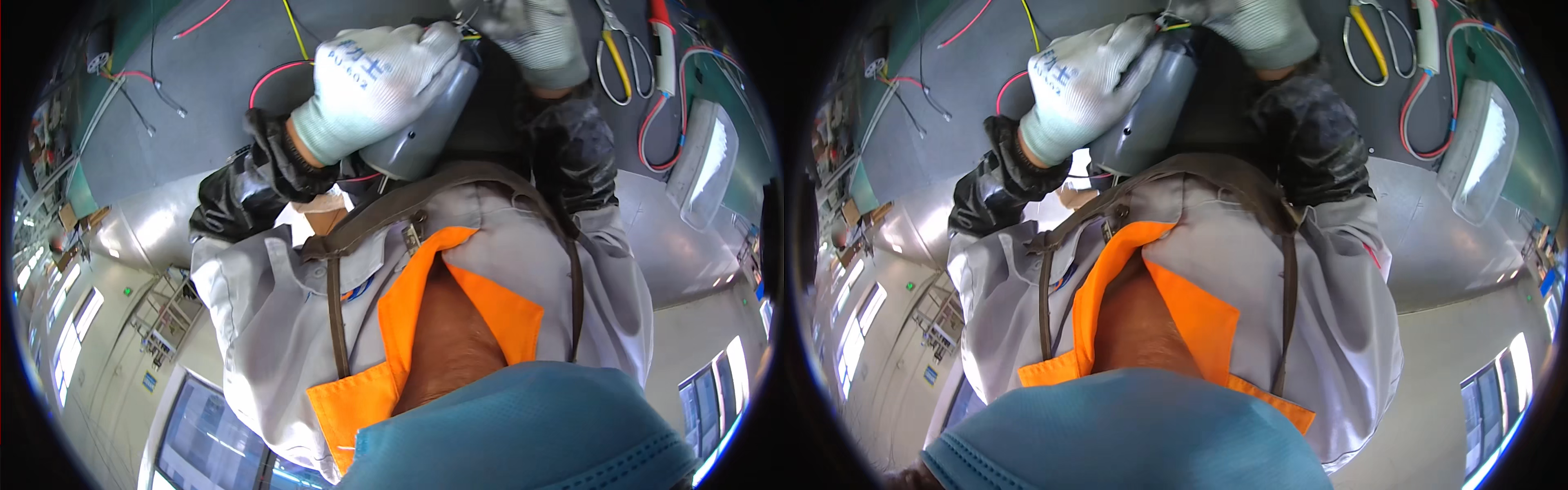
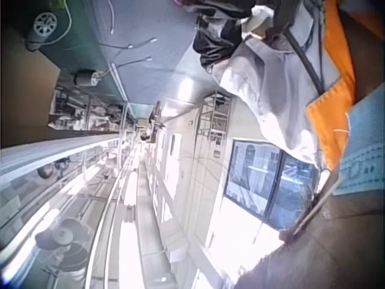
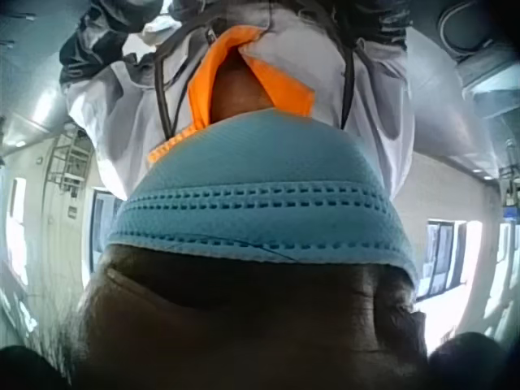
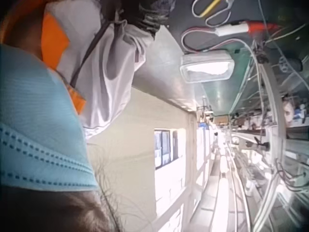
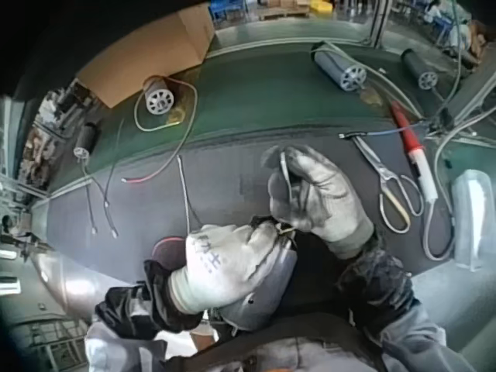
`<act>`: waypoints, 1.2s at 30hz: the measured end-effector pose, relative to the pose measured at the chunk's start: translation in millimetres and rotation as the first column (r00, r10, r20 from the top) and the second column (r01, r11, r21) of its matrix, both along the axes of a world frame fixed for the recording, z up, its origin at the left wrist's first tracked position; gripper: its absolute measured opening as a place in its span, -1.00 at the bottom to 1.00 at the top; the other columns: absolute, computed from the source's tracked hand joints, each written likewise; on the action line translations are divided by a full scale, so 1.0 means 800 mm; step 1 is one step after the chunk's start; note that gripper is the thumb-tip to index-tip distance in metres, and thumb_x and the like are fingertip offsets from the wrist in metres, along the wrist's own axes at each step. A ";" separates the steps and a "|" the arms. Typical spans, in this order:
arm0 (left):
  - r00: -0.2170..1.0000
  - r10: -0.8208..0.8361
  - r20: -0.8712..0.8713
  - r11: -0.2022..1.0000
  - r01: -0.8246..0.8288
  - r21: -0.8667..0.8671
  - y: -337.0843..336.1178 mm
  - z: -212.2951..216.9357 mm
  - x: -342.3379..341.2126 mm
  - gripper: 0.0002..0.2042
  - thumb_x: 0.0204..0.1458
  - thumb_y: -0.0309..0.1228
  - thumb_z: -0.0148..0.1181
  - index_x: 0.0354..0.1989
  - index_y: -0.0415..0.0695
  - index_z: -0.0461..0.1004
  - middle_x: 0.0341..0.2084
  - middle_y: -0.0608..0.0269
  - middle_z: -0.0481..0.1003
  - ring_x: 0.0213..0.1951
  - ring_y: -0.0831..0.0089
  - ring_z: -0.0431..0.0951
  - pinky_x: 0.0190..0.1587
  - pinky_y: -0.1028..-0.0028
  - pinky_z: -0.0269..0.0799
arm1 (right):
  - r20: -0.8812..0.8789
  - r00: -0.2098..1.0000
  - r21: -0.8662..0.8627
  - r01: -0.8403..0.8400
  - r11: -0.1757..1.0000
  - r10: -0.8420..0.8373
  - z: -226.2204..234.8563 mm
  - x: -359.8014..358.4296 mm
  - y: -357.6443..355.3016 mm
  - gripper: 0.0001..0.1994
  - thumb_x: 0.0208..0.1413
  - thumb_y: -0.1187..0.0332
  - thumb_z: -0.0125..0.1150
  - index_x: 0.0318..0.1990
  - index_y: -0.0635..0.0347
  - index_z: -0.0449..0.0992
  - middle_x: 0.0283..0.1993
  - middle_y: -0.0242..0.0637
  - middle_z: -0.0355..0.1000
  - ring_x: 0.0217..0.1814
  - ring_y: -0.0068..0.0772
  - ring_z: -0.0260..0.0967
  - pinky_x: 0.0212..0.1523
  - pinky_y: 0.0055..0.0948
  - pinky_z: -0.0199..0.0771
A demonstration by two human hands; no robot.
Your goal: Connecting wires and applying insulation to small electric motors at a workstation.
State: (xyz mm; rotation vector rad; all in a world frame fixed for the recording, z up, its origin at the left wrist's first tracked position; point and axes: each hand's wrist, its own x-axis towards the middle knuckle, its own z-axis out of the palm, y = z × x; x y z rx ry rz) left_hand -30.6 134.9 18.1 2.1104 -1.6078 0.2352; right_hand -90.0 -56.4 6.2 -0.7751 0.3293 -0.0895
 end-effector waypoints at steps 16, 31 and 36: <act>0.929 -0.305 0.208 0.914 0.225 0.337 0.014 0.027 0.012 -0.64 -0.01 -0.33 0.18 -0.09 -0.31 0.46 -0.59 0.26 0.49 -0.57 0.31 0.57 -0.57 0.29 0.45 | 0.027 0.991 -0.379 -0.111 0.919 0.131 0.034 0.006 -0.012 -0.78 0.40 0.30 0.08 -0.14 0.28 0.54 -0.44 -0.44 0.45 -0.54 -0.66 0.27 -0.53 -0.68 0.22; 0.520 -0.058 -0.852 0.959 0.265 0.096 -0.039 0.032 0.071 -0.71 0.26 -0.28 0.25 -0.05 -0.28 0.58 -0.20 0.20 0.60 -0.15 0.43 0.58 -0.05 0.44 0.49 | -0.233 0.905 -0.863 -0.362 -0.353 -0.357 -0.036 -0.274 -0.023 -0.41 0.18 0.51 0.21 0.40 0.05 0.34 0.24 -0.05 0.40 0.22 0.13 0.35 0.23 -0.01 0.37; 0.447 -0.500 -0.742 0.865 0.302 -0.401 -0.012 -0.016 0.096 -0.30 0.21 0.05 0.17 0.18 -0.48 0.38 -0.03 0.12 0.59 0.01 0.41 0.56 0.14 0.47 0.42 | -0.398 0.874 -0.849 -0.466 -0.251 -0.278 -0.016 -0.279 -0.037 -0.32 0.10 0.57 0.26 0.44 0.10 0.29 0.34 -0.05 0.36 0.34 0.03 0.33 0.25 -0.14 0.42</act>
